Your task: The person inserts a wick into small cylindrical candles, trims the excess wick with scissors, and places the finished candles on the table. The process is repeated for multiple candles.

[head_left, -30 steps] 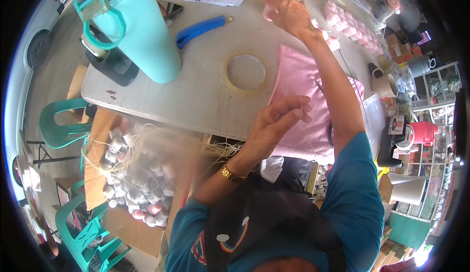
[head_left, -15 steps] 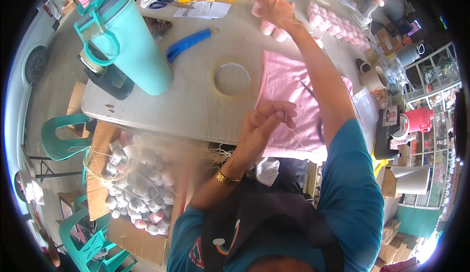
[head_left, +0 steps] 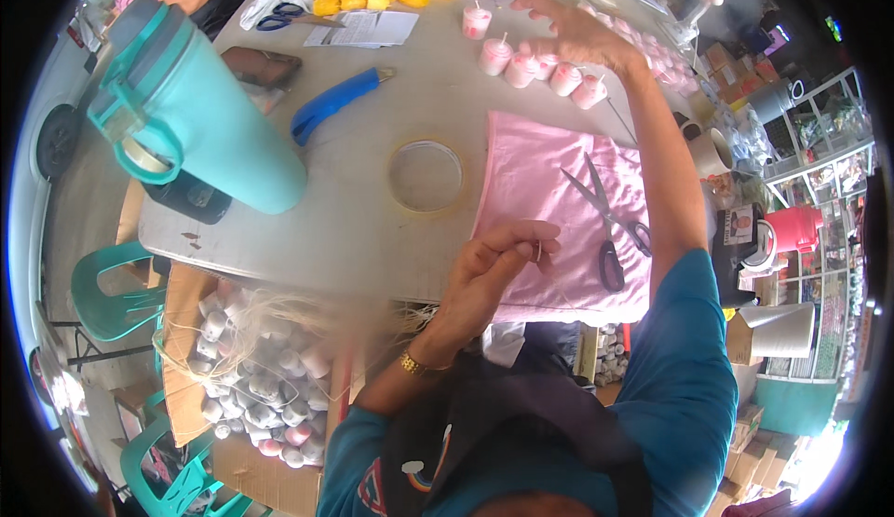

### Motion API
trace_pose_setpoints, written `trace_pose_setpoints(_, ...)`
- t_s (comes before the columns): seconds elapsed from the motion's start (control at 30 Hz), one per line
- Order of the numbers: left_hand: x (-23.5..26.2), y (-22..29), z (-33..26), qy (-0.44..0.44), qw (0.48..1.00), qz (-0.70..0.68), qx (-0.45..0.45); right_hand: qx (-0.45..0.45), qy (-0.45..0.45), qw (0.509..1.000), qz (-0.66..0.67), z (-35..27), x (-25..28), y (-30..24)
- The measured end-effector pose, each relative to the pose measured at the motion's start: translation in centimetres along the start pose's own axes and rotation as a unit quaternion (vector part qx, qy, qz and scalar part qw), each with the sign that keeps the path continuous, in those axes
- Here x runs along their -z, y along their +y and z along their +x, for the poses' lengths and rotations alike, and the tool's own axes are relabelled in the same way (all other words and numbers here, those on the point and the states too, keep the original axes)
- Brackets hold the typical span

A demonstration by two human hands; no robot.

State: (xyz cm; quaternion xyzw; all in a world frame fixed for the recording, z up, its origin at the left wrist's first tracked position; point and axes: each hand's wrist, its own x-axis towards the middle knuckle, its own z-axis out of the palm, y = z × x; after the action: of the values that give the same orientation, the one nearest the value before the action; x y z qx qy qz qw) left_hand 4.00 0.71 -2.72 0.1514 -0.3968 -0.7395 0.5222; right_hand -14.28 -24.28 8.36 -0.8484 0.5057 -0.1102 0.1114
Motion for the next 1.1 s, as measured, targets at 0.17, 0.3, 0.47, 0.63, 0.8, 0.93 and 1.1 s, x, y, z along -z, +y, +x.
trace_pose_setpoints(0.17,-0.2,0.1,0.0,0.011,1.000,-0.001,0.015,0.121,-0.029,0.992,0.016,-1.6,-3.3,-0.4)
trace_pose_setpoints(0.3,-0.4,0.2,-0.1,0.005,1.000,-0.013,0.013,0.120,-0.024,0.989,-0.082,-0.5,-5.0,0.3)
trace_pose_setpoints(0.47,-0.2,0.2,-0.4,0.003,1.000,0.005,0.012,0.129,-0.015,0.991,-0.040,-0.6,-4.5,-0.2)
trace_pose_setpoints(0.63,-0.1,0.1,-0.4,-0.002,1.000,-0.002,0.011,0.041,-0.025,0.996,0.078,1.2,-3.2,-0.6)
trace_pose_setpoints(0.8,-0.2,0.0,-0.3,0.006,1.000,0.008,0.011,0.009,0.086,0.996,-0.016,5.7,-4.8,-1.0)
trace_pose_setpoints(0.93,-0.3,0.0,-0.5,0.011,1.000,0.018,0.005,-0.021,-0.054,0.998,-0.031,7.0,-5.1,-0.9)
trace_pose_setpoints(1.1,-0.6,0.2,-0.2,0.018,0.995,0.094,-0.013,-0.033,0.038,0.995,-0.088,3.3,-3.0,-2.2)
